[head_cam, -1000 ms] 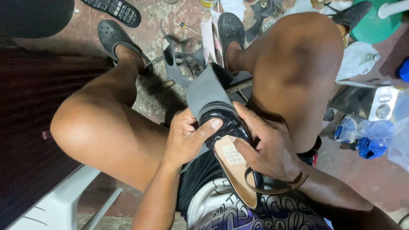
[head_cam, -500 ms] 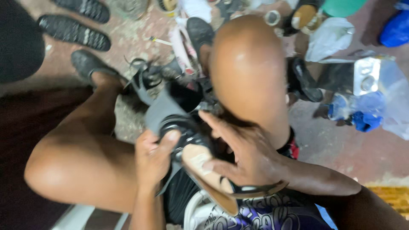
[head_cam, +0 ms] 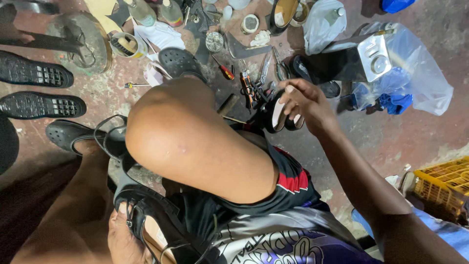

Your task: The person measures a black high-heeled shoe against a gray rubber sheet, marks the outline, and cuts the rubber to shape using scissors. They then fit the cut rubber piece onto the shoe's heel area.

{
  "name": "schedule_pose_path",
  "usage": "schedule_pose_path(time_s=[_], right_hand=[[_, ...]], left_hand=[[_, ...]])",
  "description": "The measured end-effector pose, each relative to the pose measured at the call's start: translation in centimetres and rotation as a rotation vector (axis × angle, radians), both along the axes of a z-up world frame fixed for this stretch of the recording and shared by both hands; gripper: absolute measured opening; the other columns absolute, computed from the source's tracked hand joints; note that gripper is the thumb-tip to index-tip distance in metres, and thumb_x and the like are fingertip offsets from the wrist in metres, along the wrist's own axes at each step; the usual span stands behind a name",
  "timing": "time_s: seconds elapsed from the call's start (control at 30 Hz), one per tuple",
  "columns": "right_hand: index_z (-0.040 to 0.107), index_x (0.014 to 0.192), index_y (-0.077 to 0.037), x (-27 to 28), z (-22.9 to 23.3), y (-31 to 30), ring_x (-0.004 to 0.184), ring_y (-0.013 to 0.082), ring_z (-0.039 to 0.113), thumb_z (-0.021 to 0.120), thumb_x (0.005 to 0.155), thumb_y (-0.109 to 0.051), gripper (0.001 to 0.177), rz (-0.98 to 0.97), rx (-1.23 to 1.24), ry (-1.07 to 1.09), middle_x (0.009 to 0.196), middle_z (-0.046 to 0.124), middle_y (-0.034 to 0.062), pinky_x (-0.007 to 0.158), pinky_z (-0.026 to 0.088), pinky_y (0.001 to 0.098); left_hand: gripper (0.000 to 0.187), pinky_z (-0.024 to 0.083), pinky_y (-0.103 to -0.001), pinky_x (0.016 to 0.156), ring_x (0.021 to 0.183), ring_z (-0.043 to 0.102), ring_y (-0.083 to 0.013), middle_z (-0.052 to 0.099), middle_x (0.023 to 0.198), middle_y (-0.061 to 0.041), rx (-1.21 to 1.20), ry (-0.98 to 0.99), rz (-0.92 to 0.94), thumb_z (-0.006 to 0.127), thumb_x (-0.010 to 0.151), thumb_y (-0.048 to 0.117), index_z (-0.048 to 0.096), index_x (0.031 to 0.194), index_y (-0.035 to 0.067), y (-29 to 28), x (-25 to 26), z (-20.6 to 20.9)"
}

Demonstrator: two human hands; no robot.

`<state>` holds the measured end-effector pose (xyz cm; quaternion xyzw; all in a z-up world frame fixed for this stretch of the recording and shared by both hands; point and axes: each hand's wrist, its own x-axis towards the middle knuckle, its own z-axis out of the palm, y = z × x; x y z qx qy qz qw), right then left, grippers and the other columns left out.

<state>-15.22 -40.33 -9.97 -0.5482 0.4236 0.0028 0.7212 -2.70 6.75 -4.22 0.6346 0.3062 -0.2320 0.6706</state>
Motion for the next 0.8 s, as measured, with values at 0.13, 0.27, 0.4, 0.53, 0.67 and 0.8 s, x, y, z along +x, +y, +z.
schedule_pose_path(time_s=[0.13, 0.27, 0.4, 0.53, 0.67, 0.8], right_hand=[[0.068, 0.121, -0.005, -0.5, -6.6, 0.1, 0.064, 0.0104, 0.062, 0.059, 0.102, -0.030, 0.032, 0.064, 0.042, 0.207, 0.088, 0.069, 0.0023, 0.052, 0.050, 0.0252], [0.068, 0.117, -0.005, -0.4, -10.2, 1.7, 0.062, 0.0105, 0.060, 0.064, 0.098, -0.029, 0.031, 0.144, 0.081, 0.341, 0.086, 0.067, 0.0027, 0.050, 0.049, 0.0283], [0.068, 0.118, -0.010, 0.2, -11.8, 3.8, 0.060, 0.0142, 0.063, 0.063, 0.097, -0.031, 0.030, 0.293, 0.025, 0.365, 0.082, 0.068, 0.0036, 0.050, 0.048, 0.0302], [0.069, 0.115, -0.007, 1.2, -12.8, 5.1, 0.066, 0.0127, 0.065, 0.061, 0.101, -0.033, 0.031, 0.472, -0.038, 0.298, 0.083, 0.069, 0.0048, 0.055, 0.052, 0.0296], [0.067, 0.121, -0.009, 2.5, -13.8, 5.3, 0.072, 0.0119, 0.068, 0.063, 0.097, -0.035, 0.035, 0.509, -0.019, 0.264, 0.088, 0.069, 0.0037, 0.061, 0.057, 0.0298], [0.066, 0.124, -0.010, 5.1, -14.9, 4.8, 0.077, 0.0138, 0.069, 0.063, 0.096, -0.040, 0.041, 0.601, -0.076, 0.368, 0.092, 0.072, 0.0046, 0.066, 0.058, 0.0320]], left_hand=[[0.033, 0.054, -0.032, 0.078, 0.089, 0.067, -0.0172, 0.069, 0.105, -0.010, 0.013, 0.032, 0.048, 0.056, 0.109, 0.027, 0.059, 0.127, 0.000, 1.1, -0.4, -1.3], [0.036, 0.054, -0.034, 0.086, 0.096, 0.067, -0.0182, 0.070, 0.110, -0.011, 0.032, 0.056, 0.089, 0.056, 0.109, 0.028, 0.059, 0.129, -0.001, 2.5, -1.4, -2.8], [0.040, 0.054, -0.035, 0.090, 0.100, 0.068, -0.0190, 0.070, 0.112, -0.012, -0.012, 0.058, 0.096, 0.056, 0.108, 0.031, 0.059, 0.130, -0.002, 4.0, -2.4, -4.4], [0.044, 0.052, -0.032, 0.085, 0.097, 0.066, -0.0163, 0.070, 0.110, -0.009, 0.081, 0.125, 0.034, 0.062, 0.103, 0.032, 0.061, 0.131, -0.002, 5.1, -2.9, -6.8], [0.043, 0.053, -0.030, 0.080, 0.091, 0.067, -0.0159, 0.071, 0.105, -0.008, 0.022, 0.172, 0.072, 0.070, 0.099, 0.028, 0.061, 0.127, -0.003, 7.6, -4.5, -9.5], [0.036, 0.055, -0.033, 0.078, 0.086, 0.068, -0.0176, 0.071, 0.099, -0.009, 0.172, 0.349, 0.208, 0.074, 0.092, 0.026, 0.060, 0.117, 0.004, 11.6, -6.1, -14.2]])
